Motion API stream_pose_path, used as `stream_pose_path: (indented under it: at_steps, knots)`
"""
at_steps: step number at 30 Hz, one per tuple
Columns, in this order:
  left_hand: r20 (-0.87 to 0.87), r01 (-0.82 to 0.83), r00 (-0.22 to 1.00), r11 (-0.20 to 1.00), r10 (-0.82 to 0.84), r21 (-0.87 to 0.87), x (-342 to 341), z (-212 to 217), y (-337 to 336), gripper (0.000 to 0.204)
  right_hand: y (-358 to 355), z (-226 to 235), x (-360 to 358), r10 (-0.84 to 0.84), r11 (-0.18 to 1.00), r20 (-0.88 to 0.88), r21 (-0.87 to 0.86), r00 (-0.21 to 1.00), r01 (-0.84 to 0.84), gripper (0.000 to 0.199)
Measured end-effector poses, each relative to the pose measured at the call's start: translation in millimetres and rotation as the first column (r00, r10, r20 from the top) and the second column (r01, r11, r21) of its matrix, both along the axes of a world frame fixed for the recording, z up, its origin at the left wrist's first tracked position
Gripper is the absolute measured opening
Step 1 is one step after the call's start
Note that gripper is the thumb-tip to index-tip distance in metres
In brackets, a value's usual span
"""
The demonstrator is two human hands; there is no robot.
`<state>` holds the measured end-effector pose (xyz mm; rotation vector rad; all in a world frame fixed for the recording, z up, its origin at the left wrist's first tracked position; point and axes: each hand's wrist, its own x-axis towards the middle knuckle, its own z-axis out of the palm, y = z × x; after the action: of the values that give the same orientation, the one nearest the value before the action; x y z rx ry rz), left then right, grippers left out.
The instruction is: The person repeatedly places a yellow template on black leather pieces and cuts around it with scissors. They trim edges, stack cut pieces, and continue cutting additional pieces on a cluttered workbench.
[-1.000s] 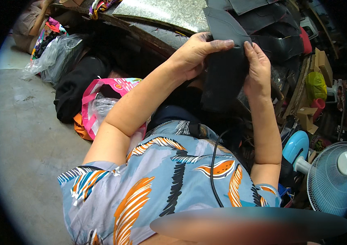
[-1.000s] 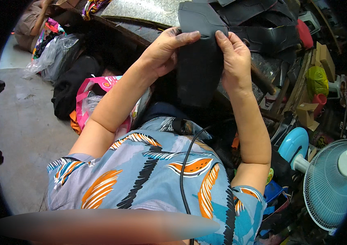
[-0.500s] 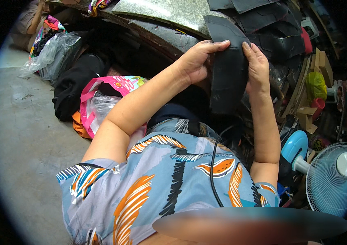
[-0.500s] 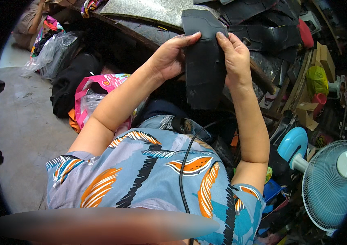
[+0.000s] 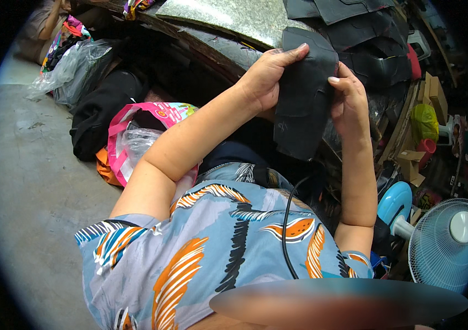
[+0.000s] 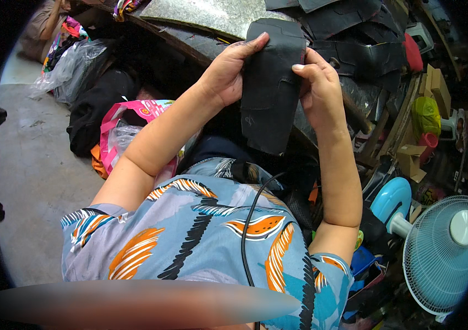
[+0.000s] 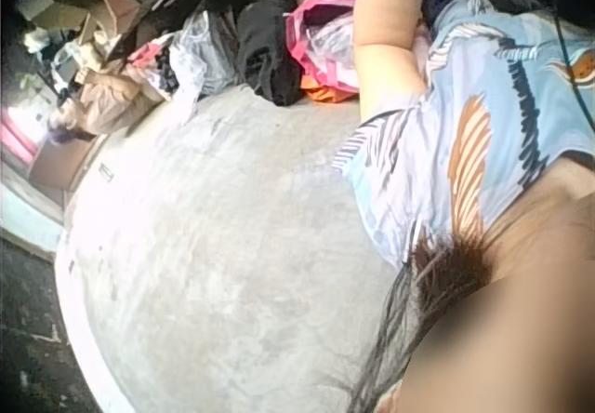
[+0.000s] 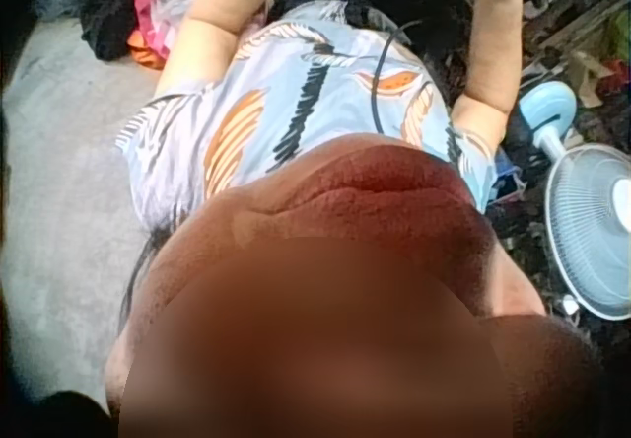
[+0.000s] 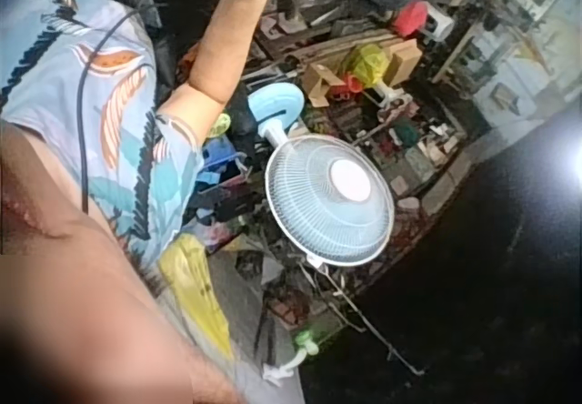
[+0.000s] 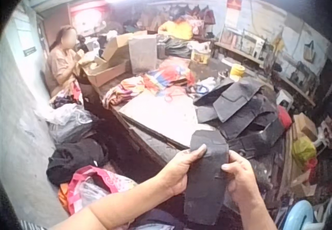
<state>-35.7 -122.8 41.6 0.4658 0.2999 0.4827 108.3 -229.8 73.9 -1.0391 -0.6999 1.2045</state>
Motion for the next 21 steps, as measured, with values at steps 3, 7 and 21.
stream_pose_path:
  at_steps: [3, 7, 21]
  knots:
    - [-0.026, -0.038, 0.999, 0.999, 0.039, 0.024, 2.0, 1.9, -1.7, 0.031, 2.1, 0.8, -5.2, -0.097, 0.994, -0.043, -0.048, 0.994, 0.095, 0.035]
    - [-0.017, -0.018, 1.0, 1.0, 0.018, 0.006, 1.4, -4.3, -1.6, 0.032, 5.4, 0.2, -11.6, -0.063, 0.997, 0.184, -0.041, 0.981, 0.071, 0.034]
    - [0.122, 0.091, 0.99, 0.978, -0.068, -0.188, 0.7, -17.5, 4.2, 0.044, 4.2, 7.1, -5.1, -0.011, 0.997, 0.061, -0.077, 0.998, 0.016, 0.041]
